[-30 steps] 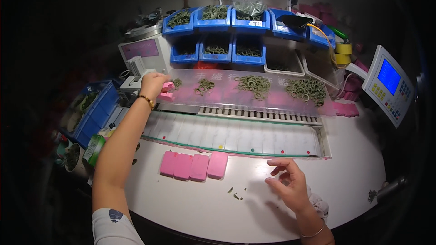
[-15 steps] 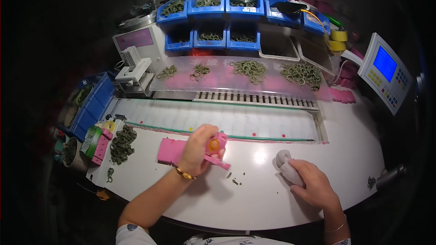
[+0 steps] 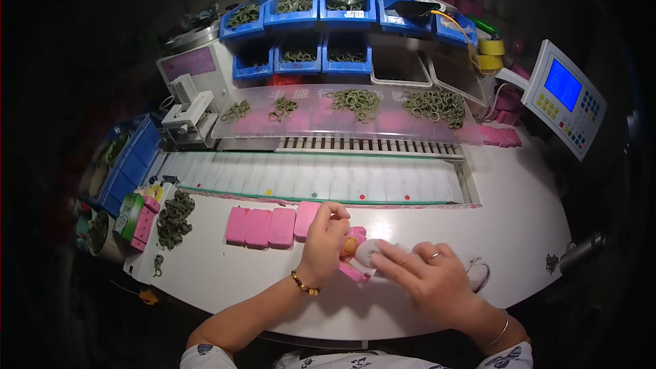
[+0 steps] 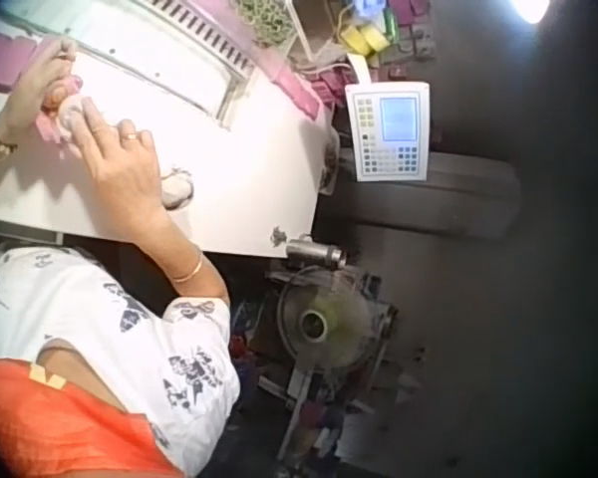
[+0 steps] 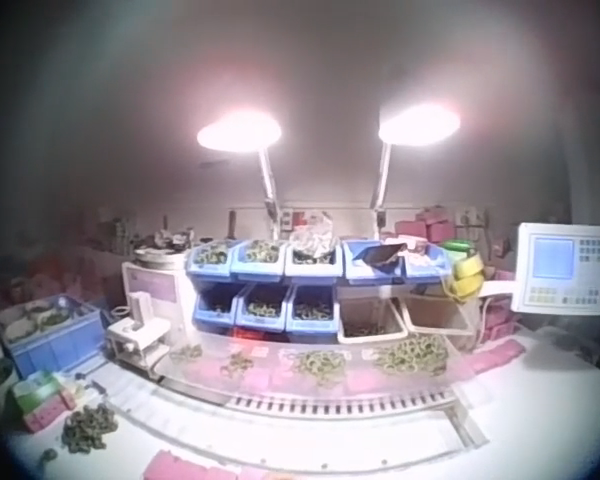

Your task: The person wipes pink molds with a cloth, opens them to extract molded rubber rings by hand, closes the molds, and operates a control panel.

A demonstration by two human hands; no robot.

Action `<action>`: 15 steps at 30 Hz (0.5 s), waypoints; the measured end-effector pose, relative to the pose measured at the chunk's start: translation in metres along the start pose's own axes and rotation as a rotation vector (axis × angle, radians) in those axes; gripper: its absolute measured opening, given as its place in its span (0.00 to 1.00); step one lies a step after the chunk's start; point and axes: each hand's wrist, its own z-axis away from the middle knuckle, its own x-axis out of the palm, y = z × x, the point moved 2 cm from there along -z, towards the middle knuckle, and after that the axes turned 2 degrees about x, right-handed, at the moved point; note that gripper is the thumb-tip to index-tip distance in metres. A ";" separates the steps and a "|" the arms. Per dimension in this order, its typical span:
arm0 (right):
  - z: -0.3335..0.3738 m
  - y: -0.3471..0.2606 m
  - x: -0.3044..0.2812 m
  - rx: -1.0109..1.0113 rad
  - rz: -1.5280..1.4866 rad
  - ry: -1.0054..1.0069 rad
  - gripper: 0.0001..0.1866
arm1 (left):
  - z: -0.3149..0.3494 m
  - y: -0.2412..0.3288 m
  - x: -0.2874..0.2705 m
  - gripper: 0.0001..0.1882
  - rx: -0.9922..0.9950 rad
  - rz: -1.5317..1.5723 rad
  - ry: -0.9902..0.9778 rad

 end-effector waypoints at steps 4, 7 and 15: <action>-0.010 -0.003 -0.024 0.047 0.000 0.107 0.25 | 0.001 0.012 0.001 0.04 0.025 0.064 0.053; -0.005 -0.026 0.006 -0.039 -0.017 -0.007 0.26 | 0.003 0.015 0.012 0.04 0.260 0.020 0.000; -0.007 -0.002 0.010 0.139 -0.079 -0.123 0.26 | -0.014 -0.006 -0.021 0.12 0.231 0.135 0.223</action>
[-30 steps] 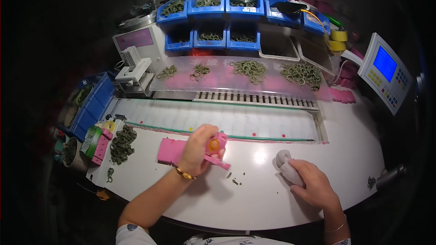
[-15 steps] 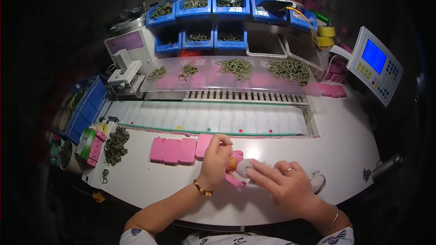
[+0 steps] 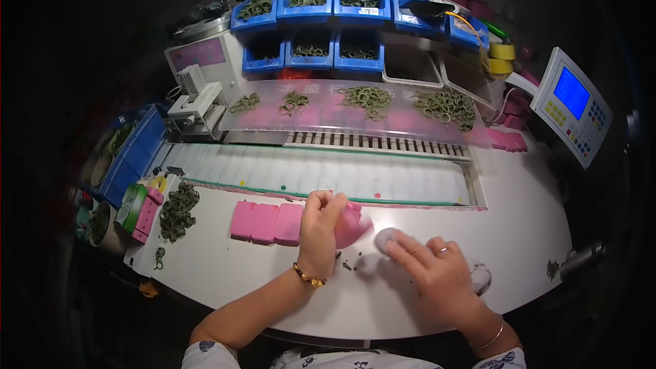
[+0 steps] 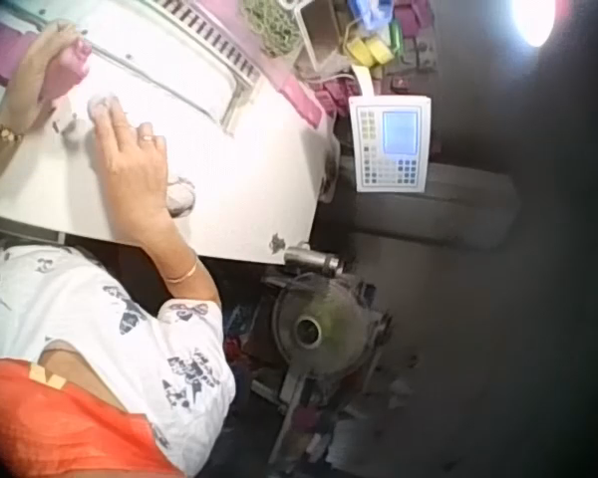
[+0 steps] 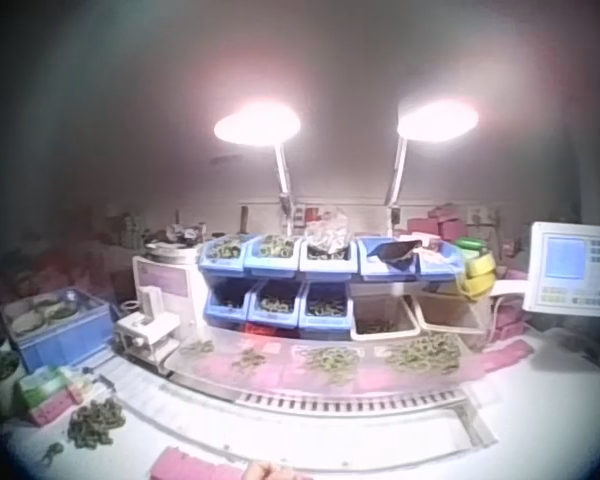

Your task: The person wipes pink molds with a cloth, opens them to extract molded rubber rings by hand, closes the molds, and operates a control panel.

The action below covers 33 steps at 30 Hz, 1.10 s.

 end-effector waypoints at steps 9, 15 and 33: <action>0.018 0.045 0.019 0.198 0.075 -0.095 0.32 | 0.006 0.026 0.011 0.18 -0.414 0.242 -0.133; -0.016 0.032 0.017 0.130 -0.421 0.037 0.31 | 0.021 0.017 0.011 0.13 -0.089 0.001 -0.334; -0.039 0.007 0.035 0.292 -1.244 0.193 0.13 | 0.023 0.033 0.001 0.14 -0.091 0.004 -0.571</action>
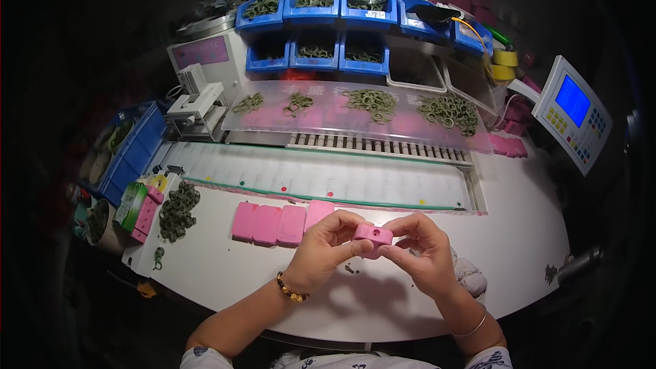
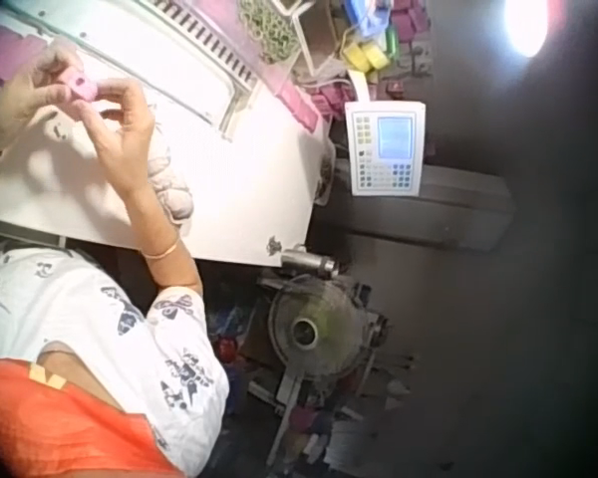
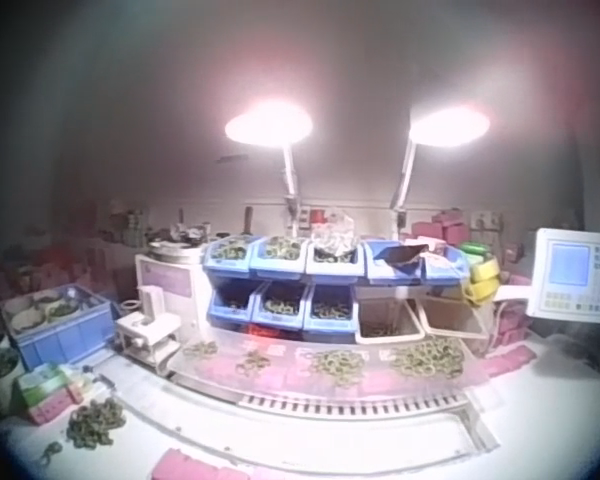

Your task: The person wipes pink molds with a cloth, opens them to extract molded rubber rings by hand, closes the molds, and operates a control panel.

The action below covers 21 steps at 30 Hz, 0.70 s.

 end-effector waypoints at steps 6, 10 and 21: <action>-0.023 0.022 0.004 0.240 -0.289 0.055 0.12 | 0.000 0.000 -0.012 0.18 0.074 -0.374 0.338; -0.038 0.030 0.019 0.319 -0.336 0.087 0.12 | 0.001 0.008 0.000 0.24 0.352 -1.020 0.253; -0.052 0.063 0.057 0.012 0.439 -0.243 0.43 | -0.054 0.022 -0.170 0.18 0.146 -1.503 0.557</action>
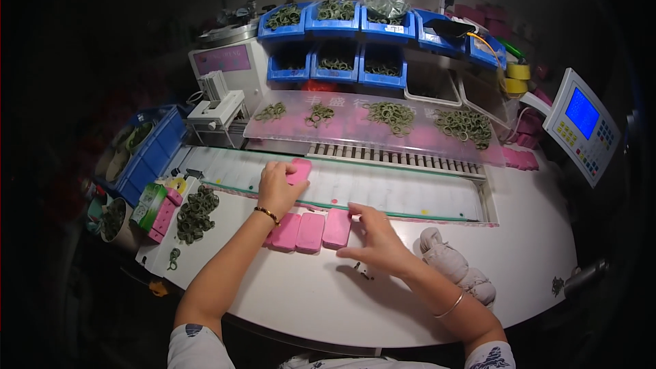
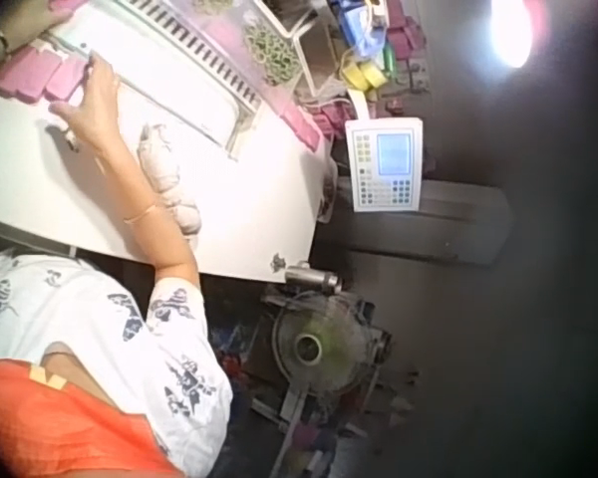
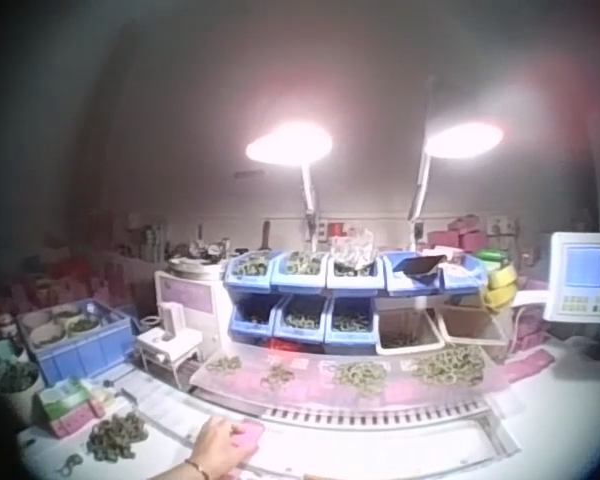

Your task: The person wipes pink molds with a cloth, opens them to extract molded rubber rings by hand, closes the molds, and operates a control panel.

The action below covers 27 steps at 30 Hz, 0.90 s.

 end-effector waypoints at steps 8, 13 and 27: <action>-0.011 -0.002 0.008 -0.051 0.135 0.003 0.43 | -0.022 -0.017 -0.015 0.19 -0.031 -0.245 0.069; 0.000 -0.004 -0.011 -0.070 0.059 0.117 0.38 | -0.005 0.020 -0.016 0.17 0.082 0.134 0.037; 0.041 -0.014 -0.069 -0.147 -0.475 0.239 0.38 | 0.061 0.158 0.015 0.37 0.005 1.104 -0.671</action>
